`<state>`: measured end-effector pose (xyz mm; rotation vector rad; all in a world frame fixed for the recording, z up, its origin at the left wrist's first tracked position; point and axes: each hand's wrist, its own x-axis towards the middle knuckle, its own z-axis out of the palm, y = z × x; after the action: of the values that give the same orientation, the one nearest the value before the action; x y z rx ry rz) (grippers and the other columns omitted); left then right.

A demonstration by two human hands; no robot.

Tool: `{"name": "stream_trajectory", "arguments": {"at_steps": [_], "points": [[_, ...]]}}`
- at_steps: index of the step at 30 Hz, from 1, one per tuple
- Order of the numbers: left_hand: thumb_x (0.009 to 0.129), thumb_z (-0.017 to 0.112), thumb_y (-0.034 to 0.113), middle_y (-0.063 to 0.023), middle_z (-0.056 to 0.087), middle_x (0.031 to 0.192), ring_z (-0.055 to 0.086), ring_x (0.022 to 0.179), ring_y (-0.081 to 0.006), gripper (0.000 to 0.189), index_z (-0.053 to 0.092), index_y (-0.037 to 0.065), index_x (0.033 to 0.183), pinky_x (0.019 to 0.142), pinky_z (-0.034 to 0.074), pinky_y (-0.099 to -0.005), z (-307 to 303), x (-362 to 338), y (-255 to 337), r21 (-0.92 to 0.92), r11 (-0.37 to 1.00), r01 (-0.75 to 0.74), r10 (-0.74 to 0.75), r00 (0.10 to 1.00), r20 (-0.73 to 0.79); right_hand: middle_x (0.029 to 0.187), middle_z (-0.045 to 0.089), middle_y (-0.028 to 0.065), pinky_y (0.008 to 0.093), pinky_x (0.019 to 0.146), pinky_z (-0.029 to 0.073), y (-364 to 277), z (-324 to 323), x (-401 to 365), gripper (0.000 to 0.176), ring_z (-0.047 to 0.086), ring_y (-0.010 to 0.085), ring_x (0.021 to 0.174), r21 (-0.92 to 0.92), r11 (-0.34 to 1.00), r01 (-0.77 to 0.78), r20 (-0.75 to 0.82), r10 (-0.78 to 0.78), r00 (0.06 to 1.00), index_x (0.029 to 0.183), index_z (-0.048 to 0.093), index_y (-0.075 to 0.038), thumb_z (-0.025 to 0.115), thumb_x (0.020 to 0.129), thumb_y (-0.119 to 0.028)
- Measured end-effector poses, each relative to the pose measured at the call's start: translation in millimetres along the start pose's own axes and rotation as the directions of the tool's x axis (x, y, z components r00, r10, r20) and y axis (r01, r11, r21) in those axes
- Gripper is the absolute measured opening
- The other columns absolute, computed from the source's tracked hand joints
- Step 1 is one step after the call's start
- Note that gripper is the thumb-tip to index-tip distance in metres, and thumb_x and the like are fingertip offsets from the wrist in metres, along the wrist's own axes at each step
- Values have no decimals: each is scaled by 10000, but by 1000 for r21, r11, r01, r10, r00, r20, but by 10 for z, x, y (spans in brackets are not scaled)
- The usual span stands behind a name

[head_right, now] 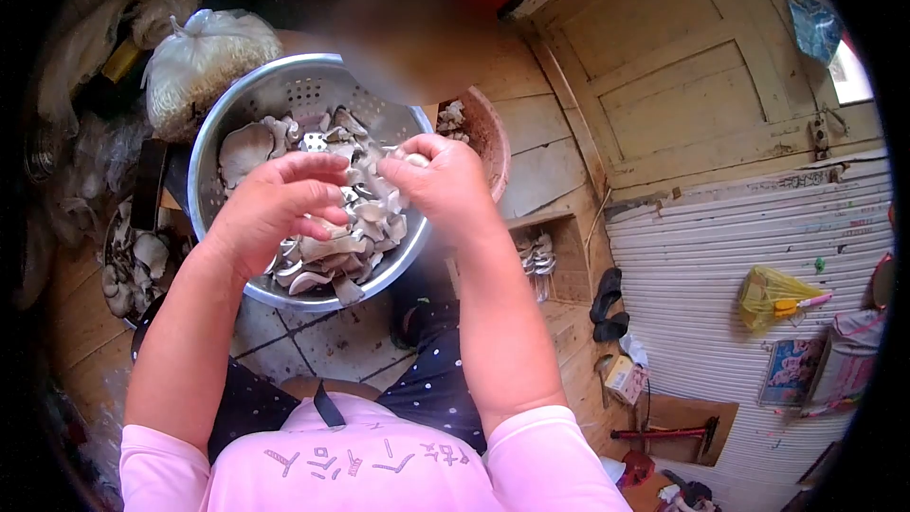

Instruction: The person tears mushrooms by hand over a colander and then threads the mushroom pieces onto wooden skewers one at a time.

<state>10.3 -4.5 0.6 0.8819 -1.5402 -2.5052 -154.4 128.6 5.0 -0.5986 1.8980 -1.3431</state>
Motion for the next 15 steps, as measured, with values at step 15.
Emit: {"name": "stream_trajectory", "arguments": {"at_steps": [15], "points": [[844, 621, 77, -44, 648, 914, 612, 689, -104, 208, 584, 42, 1046, 632, 509, -238, -384, 63, 181, -331, 869, -368, 249, 903, -349, 835, 687, 78, 265, 689, 509, 143, 214, 187, 252, 618, 122, 740, -548, 827, 126, 40, -125, 991, 956, 689, 4, 722, 785, -180]]}}
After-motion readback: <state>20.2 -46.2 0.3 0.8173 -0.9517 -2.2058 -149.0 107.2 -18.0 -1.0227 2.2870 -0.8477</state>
